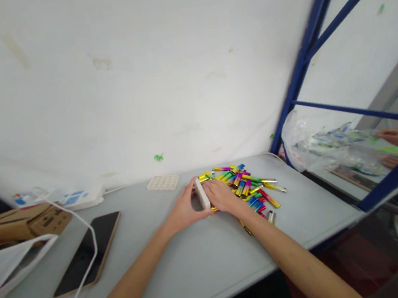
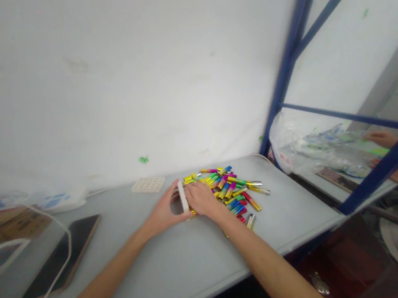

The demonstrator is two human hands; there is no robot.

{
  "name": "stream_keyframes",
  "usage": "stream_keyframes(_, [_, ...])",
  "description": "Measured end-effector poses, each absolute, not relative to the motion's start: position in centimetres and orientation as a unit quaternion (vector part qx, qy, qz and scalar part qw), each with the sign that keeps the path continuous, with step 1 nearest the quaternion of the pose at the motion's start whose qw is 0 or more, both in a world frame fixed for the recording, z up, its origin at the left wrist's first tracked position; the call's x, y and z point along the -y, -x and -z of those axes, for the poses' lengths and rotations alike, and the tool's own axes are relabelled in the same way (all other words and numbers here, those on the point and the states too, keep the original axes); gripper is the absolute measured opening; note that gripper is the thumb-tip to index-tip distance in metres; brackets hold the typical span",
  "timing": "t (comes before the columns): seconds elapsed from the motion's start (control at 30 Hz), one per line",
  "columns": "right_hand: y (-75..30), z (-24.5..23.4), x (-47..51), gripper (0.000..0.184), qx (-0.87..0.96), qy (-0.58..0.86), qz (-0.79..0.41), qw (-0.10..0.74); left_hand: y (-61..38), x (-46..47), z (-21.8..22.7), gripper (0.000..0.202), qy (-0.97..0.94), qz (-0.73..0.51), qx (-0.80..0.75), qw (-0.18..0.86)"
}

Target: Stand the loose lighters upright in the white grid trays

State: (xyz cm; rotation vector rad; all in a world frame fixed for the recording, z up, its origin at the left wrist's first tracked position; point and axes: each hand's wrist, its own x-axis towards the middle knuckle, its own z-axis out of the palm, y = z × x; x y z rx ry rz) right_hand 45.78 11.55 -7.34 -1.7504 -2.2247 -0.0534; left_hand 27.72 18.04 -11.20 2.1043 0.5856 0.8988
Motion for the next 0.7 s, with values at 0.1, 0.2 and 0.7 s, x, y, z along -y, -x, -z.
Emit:
stream_keyframes(0.1, [-45.9, 7.3, -11.7, 0.032, 0.781, 0.610, 0.015, 0.134, -27.7, -18.0, 10.9, 0.122, -0.823, -0.346, -0.231, 0.387])
stream_keyframes(0.2, [-46.5, 6.6, -11.7, 0.035, 0.764, 0.630, 0.022, 0.137, -27.4, -17.9, 10.7, 0.124, -0.816, -0.337, -0.238, 0.405])
stream_keyframes(0.7, [-46.1, 6.1, -10.4, 0.038, 0.749, 0.632, 0.032, 0.197, -26.9, -17.5, 10.9, 0.121, -0.825, -0.350, -0.222, 0.384])
